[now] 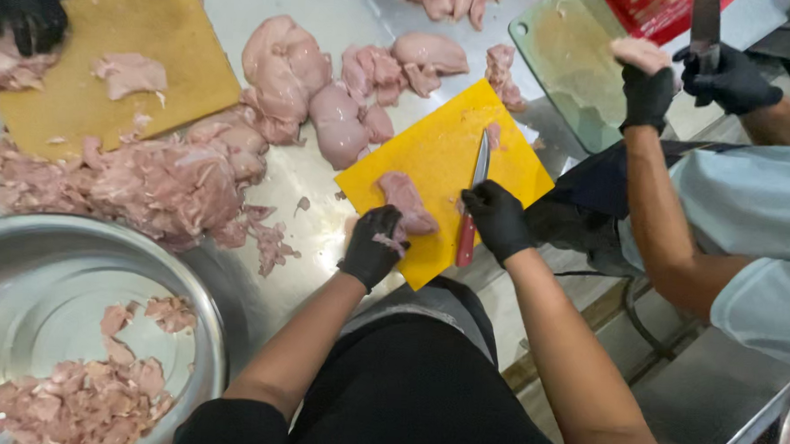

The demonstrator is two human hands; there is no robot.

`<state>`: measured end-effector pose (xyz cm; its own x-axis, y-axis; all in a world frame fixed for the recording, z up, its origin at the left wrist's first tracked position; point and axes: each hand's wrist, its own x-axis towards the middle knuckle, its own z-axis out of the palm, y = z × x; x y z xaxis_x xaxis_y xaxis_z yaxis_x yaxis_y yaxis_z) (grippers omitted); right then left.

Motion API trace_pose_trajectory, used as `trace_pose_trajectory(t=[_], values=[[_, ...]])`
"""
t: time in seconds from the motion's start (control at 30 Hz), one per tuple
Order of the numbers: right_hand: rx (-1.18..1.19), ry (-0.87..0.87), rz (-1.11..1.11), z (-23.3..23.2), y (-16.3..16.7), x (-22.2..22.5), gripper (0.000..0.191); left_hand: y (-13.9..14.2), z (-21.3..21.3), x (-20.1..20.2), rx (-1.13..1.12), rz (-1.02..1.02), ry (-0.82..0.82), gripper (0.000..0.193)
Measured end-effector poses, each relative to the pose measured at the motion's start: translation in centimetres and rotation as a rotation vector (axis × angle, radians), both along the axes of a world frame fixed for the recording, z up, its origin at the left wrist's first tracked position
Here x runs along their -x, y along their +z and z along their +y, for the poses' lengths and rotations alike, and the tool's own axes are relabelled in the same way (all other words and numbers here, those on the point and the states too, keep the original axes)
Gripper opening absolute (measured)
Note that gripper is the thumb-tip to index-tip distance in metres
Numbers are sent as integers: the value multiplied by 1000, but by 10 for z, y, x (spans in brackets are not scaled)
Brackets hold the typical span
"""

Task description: The person trims raw chicken breast fillets on a yellow cutting board, using a knife to cut away fat and unwanted pieces by hand. Trimmed pieces are placed into a large metal bowl while coworkers cut chicken on adjacent boards.

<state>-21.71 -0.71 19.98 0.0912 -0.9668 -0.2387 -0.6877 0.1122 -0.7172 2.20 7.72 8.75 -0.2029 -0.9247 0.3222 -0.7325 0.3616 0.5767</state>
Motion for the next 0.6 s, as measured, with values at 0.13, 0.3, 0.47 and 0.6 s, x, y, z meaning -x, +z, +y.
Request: trace_pose_trajectory(t=[0.13, 0.3, 0.47, 0.6], values=[[-39, -92, 352, 12, -51, 19, 48, -34, 3, 1, -107, 8, 117, 47], [-61, -209, 328, 33, -87, 11, 50, -55, -40, -12, -457, 94, 250, 30], [-96, -150, 365, 48, -93, 29, 41, -26, -21, -113, -1254, -379, 186, 49], [-154, -174, 219, 61, -100, 50, 34, 3, -25, -188, -1330, -655, 287, 49]])
